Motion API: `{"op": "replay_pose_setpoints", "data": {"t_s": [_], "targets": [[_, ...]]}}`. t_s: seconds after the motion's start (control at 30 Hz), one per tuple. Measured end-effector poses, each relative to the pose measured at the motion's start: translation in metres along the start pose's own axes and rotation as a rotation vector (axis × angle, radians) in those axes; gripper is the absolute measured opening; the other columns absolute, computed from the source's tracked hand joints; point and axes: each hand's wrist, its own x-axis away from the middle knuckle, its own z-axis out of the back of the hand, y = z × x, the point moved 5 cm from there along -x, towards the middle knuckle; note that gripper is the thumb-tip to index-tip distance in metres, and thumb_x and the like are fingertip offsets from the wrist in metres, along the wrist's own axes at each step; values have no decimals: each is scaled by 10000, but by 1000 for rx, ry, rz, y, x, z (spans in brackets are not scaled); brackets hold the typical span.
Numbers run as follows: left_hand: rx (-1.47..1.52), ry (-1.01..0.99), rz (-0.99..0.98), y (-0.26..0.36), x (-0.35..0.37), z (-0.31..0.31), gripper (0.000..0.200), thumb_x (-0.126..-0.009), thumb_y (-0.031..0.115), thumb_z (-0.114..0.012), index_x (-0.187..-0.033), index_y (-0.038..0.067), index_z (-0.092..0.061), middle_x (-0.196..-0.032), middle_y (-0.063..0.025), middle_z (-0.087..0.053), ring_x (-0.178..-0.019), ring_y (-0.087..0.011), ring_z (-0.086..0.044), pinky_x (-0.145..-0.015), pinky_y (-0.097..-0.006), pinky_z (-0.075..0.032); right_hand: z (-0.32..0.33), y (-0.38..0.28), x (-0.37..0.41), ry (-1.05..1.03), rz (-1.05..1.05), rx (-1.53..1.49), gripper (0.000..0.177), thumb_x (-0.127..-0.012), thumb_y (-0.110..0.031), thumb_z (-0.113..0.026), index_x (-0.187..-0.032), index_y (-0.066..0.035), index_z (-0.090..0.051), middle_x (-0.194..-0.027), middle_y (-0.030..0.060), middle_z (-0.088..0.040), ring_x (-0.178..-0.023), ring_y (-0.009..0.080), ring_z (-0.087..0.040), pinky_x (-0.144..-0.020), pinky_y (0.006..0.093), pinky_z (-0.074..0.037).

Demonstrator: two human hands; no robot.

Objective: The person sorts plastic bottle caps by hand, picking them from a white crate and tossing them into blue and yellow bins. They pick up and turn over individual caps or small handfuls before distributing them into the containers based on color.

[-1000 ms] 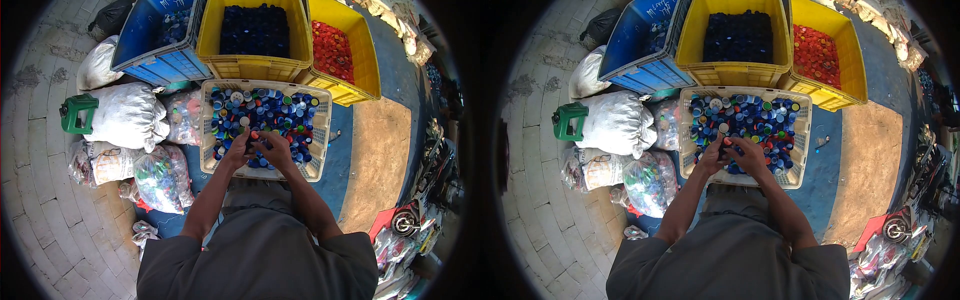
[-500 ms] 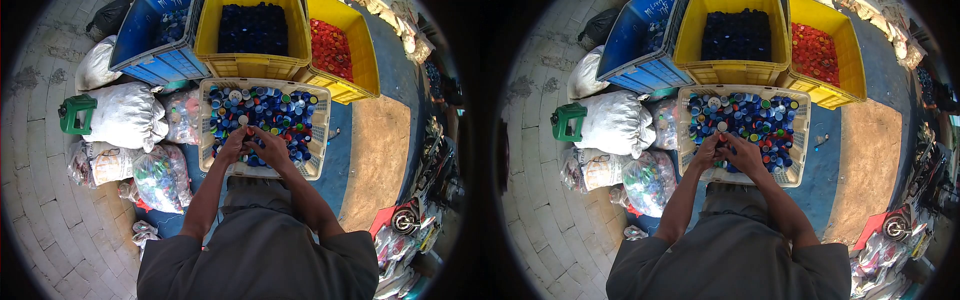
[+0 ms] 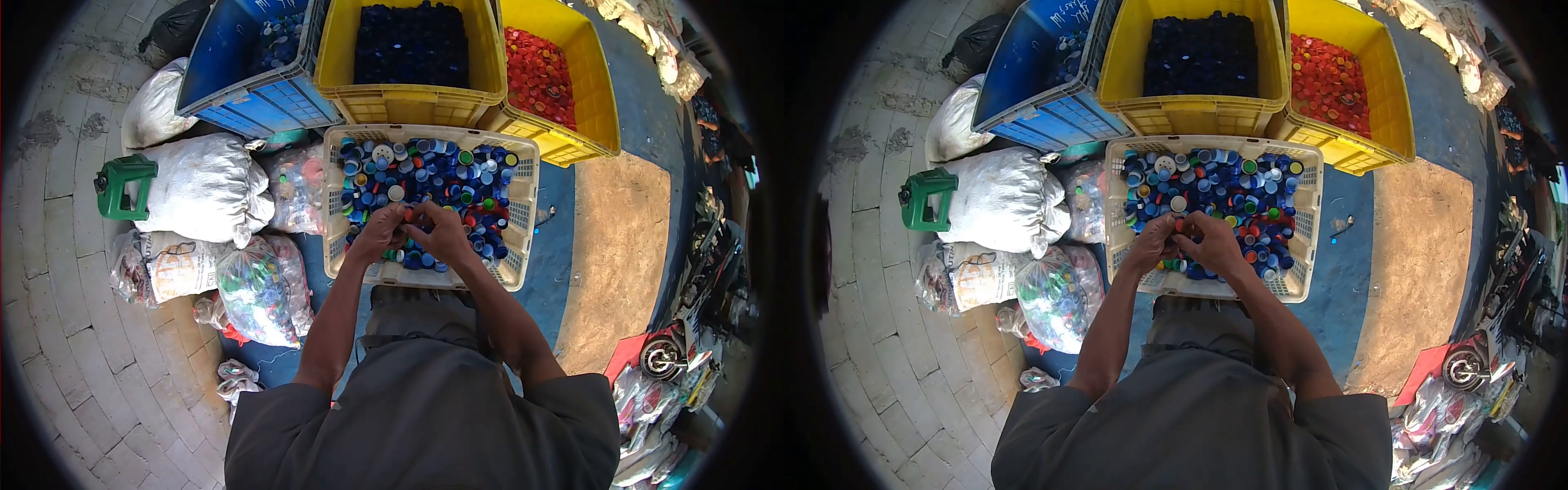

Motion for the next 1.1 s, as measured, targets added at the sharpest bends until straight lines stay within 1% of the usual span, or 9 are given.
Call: {"op": "replay_pose_setpoints", "data": {"t_s": [0.13, 0.23, 0.33, 0.47, 0.53, 0.73, 0.93, 1.03, 1.1], "targets": [[-45, 216, -46, 15, 0, 0, 416, -917, 512, -520, -978, 101, -550, -610, 44, -493, -429, -26, -318, -394, -198, -233, 3, -12, 5, 84, 11, 20, 351, -723, -94, -793, -1031, -52, -632, -537, 8, -434, -472, 85, -356, -450, 280, -318], [30, 139, -30, 11, 2, 10, 466, -914, 557, -498, -957, 97, -557, -594, 26, -516, -418, -32, -338, -381, -196, -238, 4, 1, 11, 34, -109, 92, 345, -737, -170, -776, -1044, -78, -649, -728, 70, -607, -594, 170, -576, -540, 313, -463], [109, 183, 141, 3, 9, 12, 520, -916, 614, -447, -897, 105, -553, -577, 22, -509, -406, -41, -330, -375, -200, -235, 5, -11, 10, 42, 124, 158, 331, -745, -180, -772, -1045, -94, -661, -758, 67, -601, -596, 194, -576, -538, 318, -463], [135, 198, 249, -5, 12, 4, 549, -923, 644, -385, -840, 121, -530, -569, 41, -457, -399, -49, -290, -382, -204, -203, 7, -22, 9, 2, 165, 144, 318, -745, -193, -774, -1040, -125, -677, -749, 55, -568, -592, 210, -566, -528, 330, -457], [179, 181, 274, -8, 12, -1, 519, -939, 625, -366, -846, 138, -520, -572, 55, -428, -403, -49, -277, -386, -208, -184, 3, -21, 9, 50, 209, 154, 347, -720, -199, -798, -1044, -140, -690, -700, 46, -533, -548, 183, -522, -497, 330, -428], [103, 115, 165, -2, 13, -12, 498, -933, 656, -318, -914, 194, -501, -604, 76, -398, -430, -37, -295, -403, -212, -172, -1, -20, 16, 44, 187, 325, 330, -742, -156, -750, -1064, -166, -678, -734, 32, -539, -596, 217, -584, -517, 337, -474], [148, 28, 15, -3, 13, -14, 392, -953, 537, -446, -987, 158, -540, -624, 93, -377, -452, -11, -275, -419, -188, -189, 5, -24, 20, 179, 336, 425, 290, -698, -97, -748, -977, -109, -672, -708, 31, -539, -586, 205, -587, -513, 329, -471], [52, -26, -30, 1, 13, -16, 367, -952, 461, -512, -1062, 116, -574, -635, 101, -375, -465, 4, -266, -424, -182, -199, 4, -24, 22, 277, 380, 399, 252, -690, -82, -752, -924, -91, -658, -706, 32, -547, -581, 203, -584, -503, 324, -464], [195, -53, -27, 2, 15, -18, 373, -956, 440, -516, -1092, 99, -584, -629, 100, -385, -461, 6, -263, -425, -184, -203, 3, -26, 24, 294, 379, 365, 253, -689, -91, -758, -920, -93, -654, -709, 32, -553, -576, 204, -581, -496, 322, -460]]}}
